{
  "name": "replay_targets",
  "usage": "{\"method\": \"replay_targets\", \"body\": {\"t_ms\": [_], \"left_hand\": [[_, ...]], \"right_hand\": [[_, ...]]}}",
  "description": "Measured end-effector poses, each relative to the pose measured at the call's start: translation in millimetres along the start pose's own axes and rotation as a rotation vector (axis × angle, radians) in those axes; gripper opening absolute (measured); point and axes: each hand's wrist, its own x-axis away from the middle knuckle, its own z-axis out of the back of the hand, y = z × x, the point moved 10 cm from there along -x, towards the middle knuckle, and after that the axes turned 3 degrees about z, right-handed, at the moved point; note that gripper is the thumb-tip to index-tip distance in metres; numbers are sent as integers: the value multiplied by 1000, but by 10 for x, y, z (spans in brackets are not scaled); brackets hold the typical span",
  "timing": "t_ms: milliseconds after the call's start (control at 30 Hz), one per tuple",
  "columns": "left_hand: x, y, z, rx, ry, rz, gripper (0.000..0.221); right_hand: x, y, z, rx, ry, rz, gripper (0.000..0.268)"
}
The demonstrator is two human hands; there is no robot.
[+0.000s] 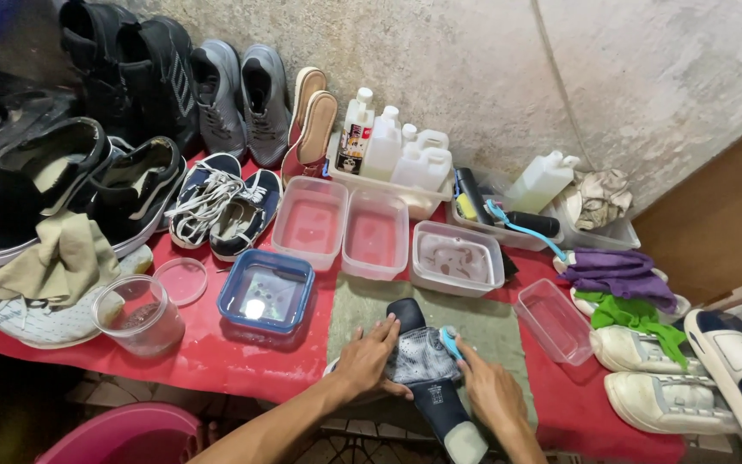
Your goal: The person is using a toothbrush to scrub cleaning solution onto a blue sandal, systematically cleaning the outer surface.
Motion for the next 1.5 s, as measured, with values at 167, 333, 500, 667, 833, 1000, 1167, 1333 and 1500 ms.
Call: {"method": "replay_targets", "body": {"t_ms": [167, 333, 500, 667, 833, 1000, 1167, 1333, 1500], "left_hand": [[5, 14, 28, 21, 0, -5, 147], [19, 28, 25, 18, -21, 2, 146], [47, 33, 34, 12, 24, -21, 146], [-1, 0, 11, -18, 23, -19, 147], [67, 15, 97, -46, 49, -19, 145], [243, 238, 415, 27, -44, 17, 132], [223, 262, 412, 32, -45, 18, 130], [240, 274, 440, 40, -32, 33, 129], [208, 231, 383, 37, -26, 19, 130]], "right_hand": [[184, -82, -134, 10, 31, 34, 53], [253, 130, -134, 64, -51, -74, 54], [-97, -162, -191, 157, 149, 47, 60], [217, 39, -287, 169, -13, 13, 69], [207, -1, -68, 148, 13, -21, 58], [309, -372, -23, -88, -60, 34, 56], [505, -47, -59, -50, -72, -3, 52], [237, -138, 49, -94, 12, -10, 51], [418, -149, -66, -40, -64, 56, 51]]}}
